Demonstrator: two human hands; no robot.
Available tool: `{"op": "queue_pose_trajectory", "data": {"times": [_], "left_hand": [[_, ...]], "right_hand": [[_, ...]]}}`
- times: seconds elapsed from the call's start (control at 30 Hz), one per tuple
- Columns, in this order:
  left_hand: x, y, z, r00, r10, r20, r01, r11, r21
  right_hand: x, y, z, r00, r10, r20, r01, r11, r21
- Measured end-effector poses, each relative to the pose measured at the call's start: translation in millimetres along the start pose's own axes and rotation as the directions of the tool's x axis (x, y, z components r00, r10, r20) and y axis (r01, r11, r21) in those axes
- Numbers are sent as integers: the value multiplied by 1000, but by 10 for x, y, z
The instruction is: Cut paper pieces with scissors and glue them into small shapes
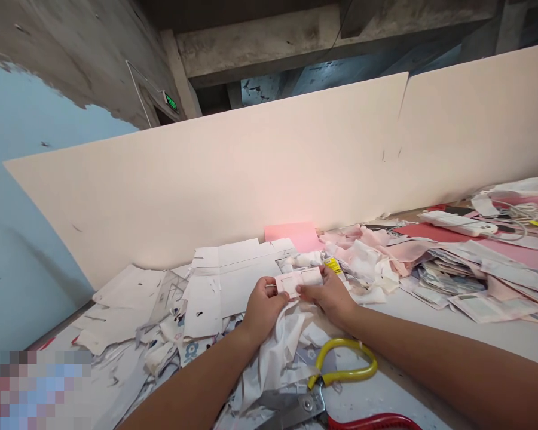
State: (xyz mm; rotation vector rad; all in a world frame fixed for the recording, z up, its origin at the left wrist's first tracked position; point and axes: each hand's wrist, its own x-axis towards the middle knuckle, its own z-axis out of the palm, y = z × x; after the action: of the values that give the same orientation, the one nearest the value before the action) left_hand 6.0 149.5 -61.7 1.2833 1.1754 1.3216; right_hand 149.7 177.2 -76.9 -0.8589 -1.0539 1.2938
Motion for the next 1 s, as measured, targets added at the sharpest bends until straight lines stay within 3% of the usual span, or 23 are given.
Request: {"op": "queue_pose_trajectory", "data": {"times": [0.2, 0.37, 0.73, 1.0], "left_hand": [[40, -13, -4, 999, -41, -2, 41, 998, 41], [54, -31, -20, 998, -48, -44, 49, 998, 24], [47, -7, -19, 999, -32, 4, 32, 999, 1], [6, 45, -10, 998, 23, -66, -21, 999, 33]], "right_hand": [[17, 0, 2, 998, 8, -54, -10, 999, -41], [19, 8, 3, 1000, 23, 3, -23, 1000, -15], [7, -46, 31, 999, 40, 30, -40, 999, -16], [-45, 1, -4, 993, -70, 97, 87, 979, -183]]}}
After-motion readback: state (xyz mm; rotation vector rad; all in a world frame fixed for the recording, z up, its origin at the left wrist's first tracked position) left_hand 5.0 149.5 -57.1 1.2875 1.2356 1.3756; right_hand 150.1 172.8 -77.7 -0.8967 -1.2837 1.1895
